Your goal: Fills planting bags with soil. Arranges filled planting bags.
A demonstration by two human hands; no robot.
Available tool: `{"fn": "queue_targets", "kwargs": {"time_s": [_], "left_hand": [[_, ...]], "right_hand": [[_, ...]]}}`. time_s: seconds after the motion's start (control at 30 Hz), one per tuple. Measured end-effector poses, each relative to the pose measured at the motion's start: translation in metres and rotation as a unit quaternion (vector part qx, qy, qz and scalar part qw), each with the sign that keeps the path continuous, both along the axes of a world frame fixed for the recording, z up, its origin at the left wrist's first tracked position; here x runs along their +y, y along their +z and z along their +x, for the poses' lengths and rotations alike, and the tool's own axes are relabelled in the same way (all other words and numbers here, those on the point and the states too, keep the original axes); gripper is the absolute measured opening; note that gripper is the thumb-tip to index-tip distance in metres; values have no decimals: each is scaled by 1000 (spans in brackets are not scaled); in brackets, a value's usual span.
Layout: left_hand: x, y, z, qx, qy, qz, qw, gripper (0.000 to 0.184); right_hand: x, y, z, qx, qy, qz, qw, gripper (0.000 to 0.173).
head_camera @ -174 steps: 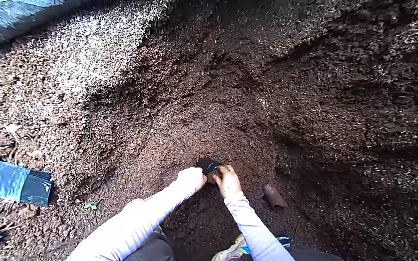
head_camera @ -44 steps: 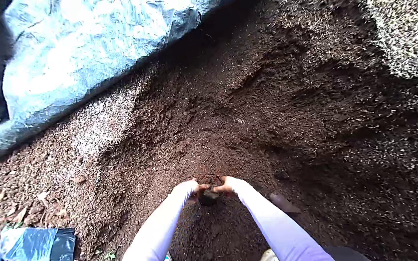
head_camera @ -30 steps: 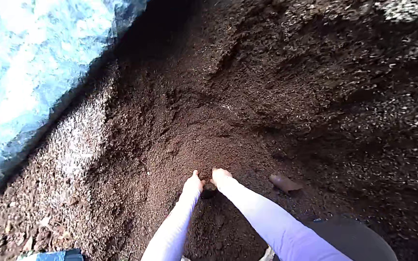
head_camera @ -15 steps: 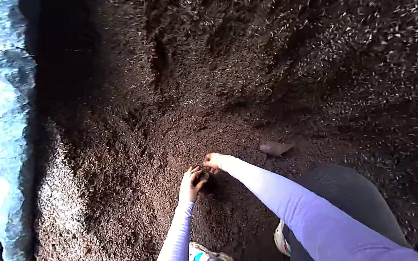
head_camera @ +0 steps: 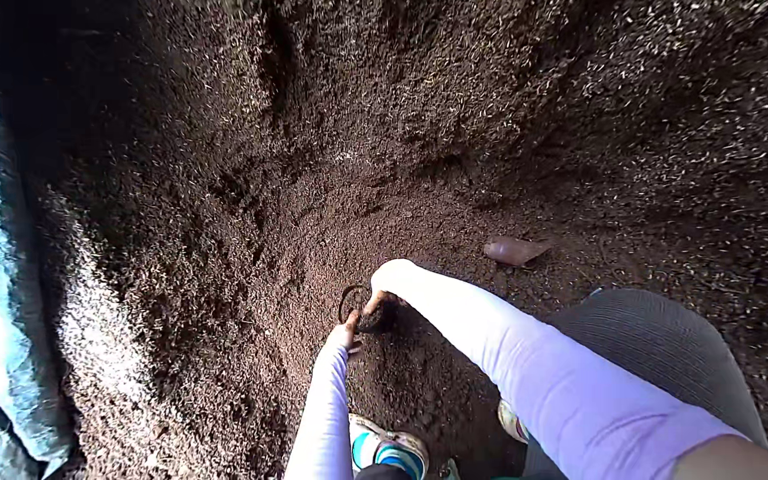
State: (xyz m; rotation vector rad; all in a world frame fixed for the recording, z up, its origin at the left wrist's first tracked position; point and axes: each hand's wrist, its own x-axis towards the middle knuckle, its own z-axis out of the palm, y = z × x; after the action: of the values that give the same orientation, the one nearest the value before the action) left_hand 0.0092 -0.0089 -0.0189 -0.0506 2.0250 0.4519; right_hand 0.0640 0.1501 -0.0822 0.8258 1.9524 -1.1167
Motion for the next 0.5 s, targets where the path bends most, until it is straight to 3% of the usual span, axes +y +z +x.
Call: {"fn": "queue_targets", "kwargs": {"time_s": [0.07,0.1,0.2,0.3,0.4,0.5], "left_hand": [[4,-4,-3,21,-1,10,1000,65],[5,-6,-5,34,0,15,999,63],[5,-6,-7,49,20,32,998,57],[-3,-6,-6,82,35,76,993,45],[-11,-4,-10,122,-34,124,984,37],[-23,-12,-17,133,-108,126,977,36]], "right_hand": [[9,-42,-9,50,82,36,995,91],[8,-30,-6,60,106,60,991,86],[-3,68,8,10,125,71,990,60],[-14,93,15,58,132,102,984,50],[-11,105,24,47,140,80,986,64],[-7,111,23,47,59,-5,997,83]]}}
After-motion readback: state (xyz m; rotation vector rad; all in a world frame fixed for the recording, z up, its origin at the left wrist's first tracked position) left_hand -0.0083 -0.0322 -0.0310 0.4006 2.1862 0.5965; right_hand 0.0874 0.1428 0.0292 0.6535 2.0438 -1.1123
